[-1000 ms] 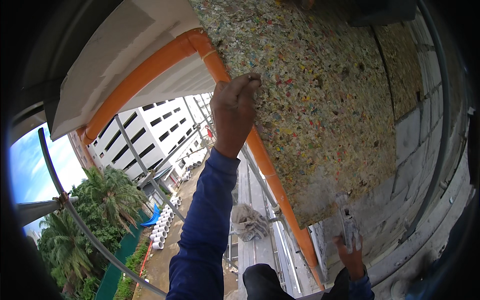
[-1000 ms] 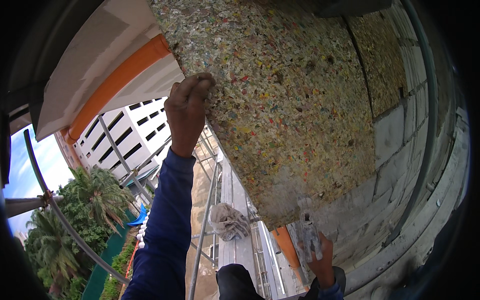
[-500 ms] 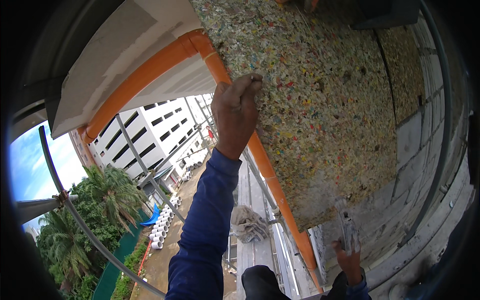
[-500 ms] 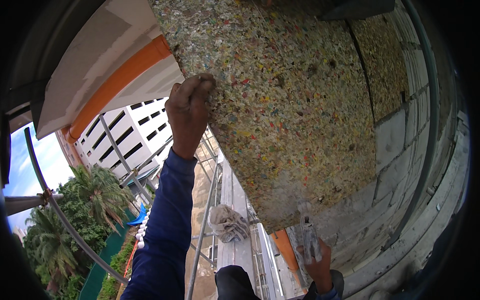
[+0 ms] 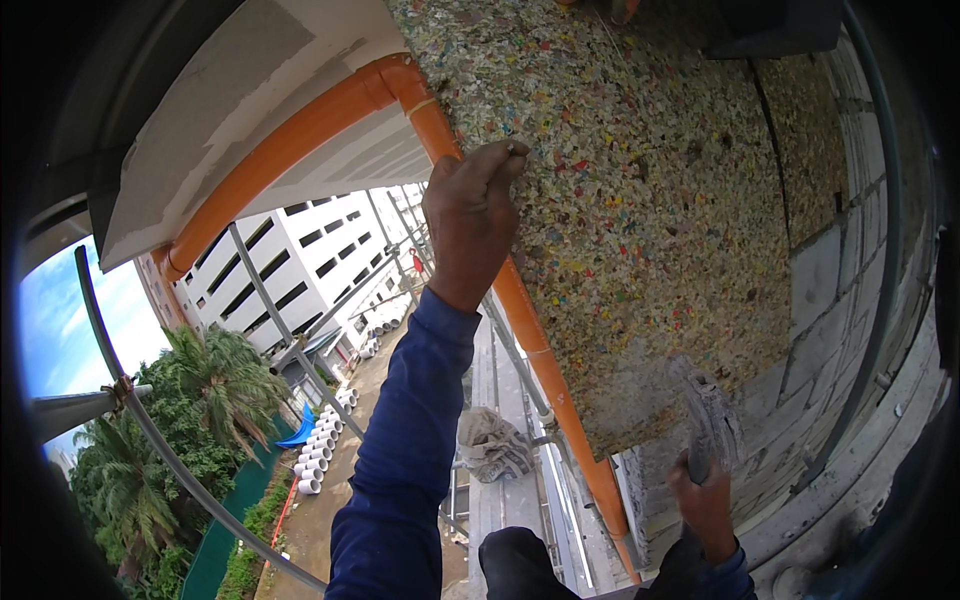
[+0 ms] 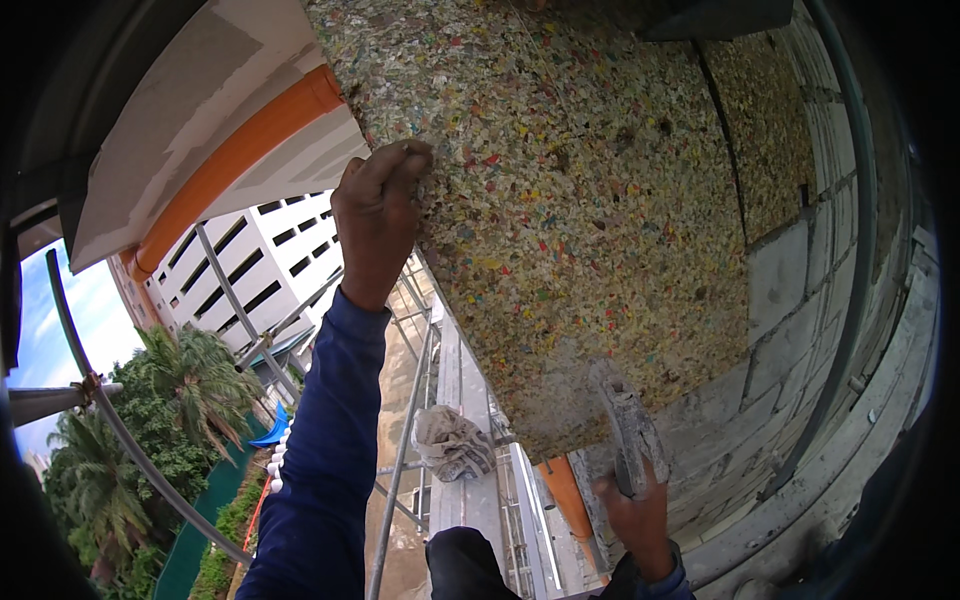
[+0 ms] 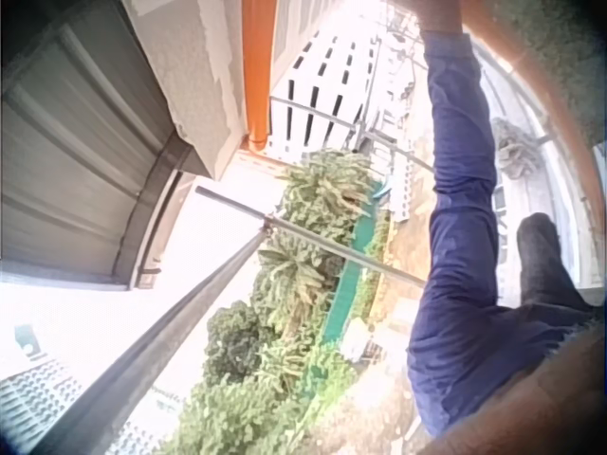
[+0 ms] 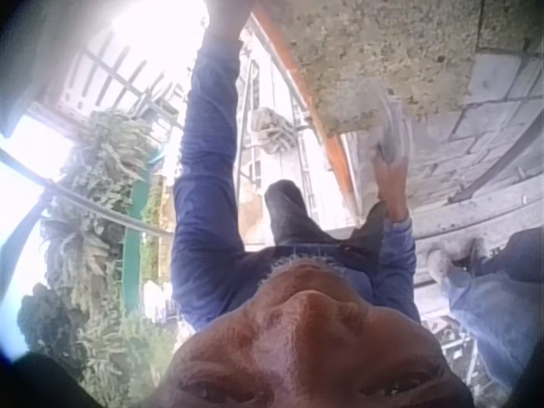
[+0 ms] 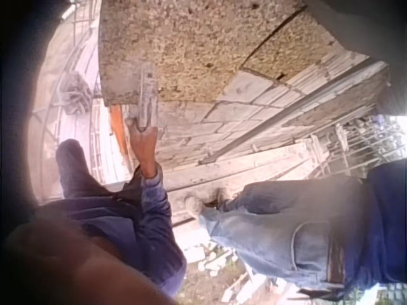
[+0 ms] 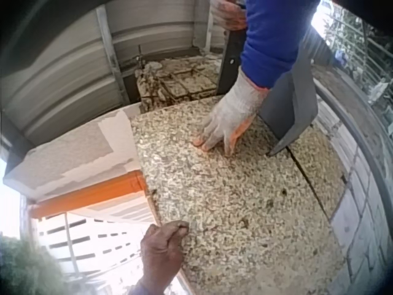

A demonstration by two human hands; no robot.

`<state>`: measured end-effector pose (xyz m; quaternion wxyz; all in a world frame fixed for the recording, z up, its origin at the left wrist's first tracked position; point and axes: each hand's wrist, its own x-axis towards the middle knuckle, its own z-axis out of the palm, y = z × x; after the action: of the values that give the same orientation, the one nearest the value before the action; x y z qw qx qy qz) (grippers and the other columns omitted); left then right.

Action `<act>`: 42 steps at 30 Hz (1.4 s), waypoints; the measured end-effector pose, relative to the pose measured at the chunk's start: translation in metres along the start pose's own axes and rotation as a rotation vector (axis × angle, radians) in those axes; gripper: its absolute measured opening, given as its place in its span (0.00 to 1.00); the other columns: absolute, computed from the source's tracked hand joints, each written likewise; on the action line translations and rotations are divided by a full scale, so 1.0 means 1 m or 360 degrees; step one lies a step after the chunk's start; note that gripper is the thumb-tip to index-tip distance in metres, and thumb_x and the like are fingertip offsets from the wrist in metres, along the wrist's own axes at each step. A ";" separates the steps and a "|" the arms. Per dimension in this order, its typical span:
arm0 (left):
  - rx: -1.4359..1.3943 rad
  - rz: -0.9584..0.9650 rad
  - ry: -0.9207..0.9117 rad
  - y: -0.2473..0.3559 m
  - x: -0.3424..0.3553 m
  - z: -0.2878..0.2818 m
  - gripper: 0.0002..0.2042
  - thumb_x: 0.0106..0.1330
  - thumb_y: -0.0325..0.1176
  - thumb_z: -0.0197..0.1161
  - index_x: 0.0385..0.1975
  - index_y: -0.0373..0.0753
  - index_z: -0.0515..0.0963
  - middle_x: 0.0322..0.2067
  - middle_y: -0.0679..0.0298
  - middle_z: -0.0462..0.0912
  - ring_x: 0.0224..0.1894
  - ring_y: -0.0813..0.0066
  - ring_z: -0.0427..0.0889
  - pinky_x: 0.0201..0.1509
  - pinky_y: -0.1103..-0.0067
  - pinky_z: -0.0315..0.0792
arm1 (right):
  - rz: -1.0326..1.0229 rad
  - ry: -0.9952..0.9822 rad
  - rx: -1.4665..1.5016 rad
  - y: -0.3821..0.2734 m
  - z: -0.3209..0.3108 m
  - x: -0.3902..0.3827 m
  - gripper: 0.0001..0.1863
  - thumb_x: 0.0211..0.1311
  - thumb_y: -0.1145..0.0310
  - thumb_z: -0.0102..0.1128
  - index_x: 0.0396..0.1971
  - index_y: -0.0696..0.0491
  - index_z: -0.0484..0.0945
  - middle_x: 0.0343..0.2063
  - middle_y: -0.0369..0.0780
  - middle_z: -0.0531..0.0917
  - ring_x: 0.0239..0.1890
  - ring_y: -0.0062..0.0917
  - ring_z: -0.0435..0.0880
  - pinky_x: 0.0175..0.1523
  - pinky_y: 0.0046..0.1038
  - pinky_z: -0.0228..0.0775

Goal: The person secures insulation boards to an exterior wall using a hammer and nails. They position the boards, drive nails into the material, and adjust the placement to fit around an orange pipe. The person also retrieves nails from a bag and organizes them on the scaffolding platform.

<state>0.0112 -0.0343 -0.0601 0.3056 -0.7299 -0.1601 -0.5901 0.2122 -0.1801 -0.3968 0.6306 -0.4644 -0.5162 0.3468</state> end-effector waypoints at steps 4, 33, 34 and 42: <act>0.0190 0.0093 -0.0032 0.001 -0.002 -0.002 0.06 0.62 0.24 0.63 0.36 0.41 0.84 0.33 0.65 0.87 0.32 0.70 0.77 0.39 0.74 0.72 | -0.0404 0.0010 0.0248 -0.049 -0.001 0.015 0.23 0.67 0.48 0.56 0.39 0.56 0.68 0.18 0.32 0.70 0.16 0.14 0.69 0.19 0.21 0.61; 0.0174 0.0185 0.0124 0.001 -0.007 0.002 0.09 0.56 0.21 0.66 0.35 0.41 0.84 0.36 0.63 0.87 0.32 0.67 0.76 0.40 0.75 0.67 | -0.1049 -0.0086 -0.0457 -0.185 0.041 0.122 0.23 0.72 0.54 0.52 0.51 0.60 0.69 0.29 0.37 0.75 0.27 0.18 0.73 0.30 0.24 0.65; 0.0207 0.0189 0.0118 0.001 -0.007 0.001 0.09 0.56 0.21 0.66 0.35 0.41 0.84 0.36 0.63 0.87 0.32 0.67 0.76 0.40 0.75 0.66 | -0.1027 -0.0107 -0.0348 -0.187 0.038 0.118 0.22 0.72 0.54 0.52 0.50 0.60 0.69 0.28 0.37 0.76 0.26 0.19 0.73 0.30 0.25 0.65; 0.0085 0.0186 0.0211 0.000 -0.008 0.012 0.09 0.57 0.21 0.64 0.35 0.42 0.84 0.37 0.65 0.87 0.32 0.67 0.75 0.40 0.75 0.66 | -0.1533 0.0201 -0.0298 -0.175 0.034 0.110 0.25 0.72 0.49 0.49 0.45 0.60 0.68 0.21 0.34 0.72 0.22 0.17 0.71 0.26 0.24 0.63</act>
<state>0.0183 -0.0257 -0.0695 0.3689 -0.6889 -0.1124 -0.6137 0.1963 -0.1289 -0.1941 0.7049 -0.2479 -0.6618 -0.0607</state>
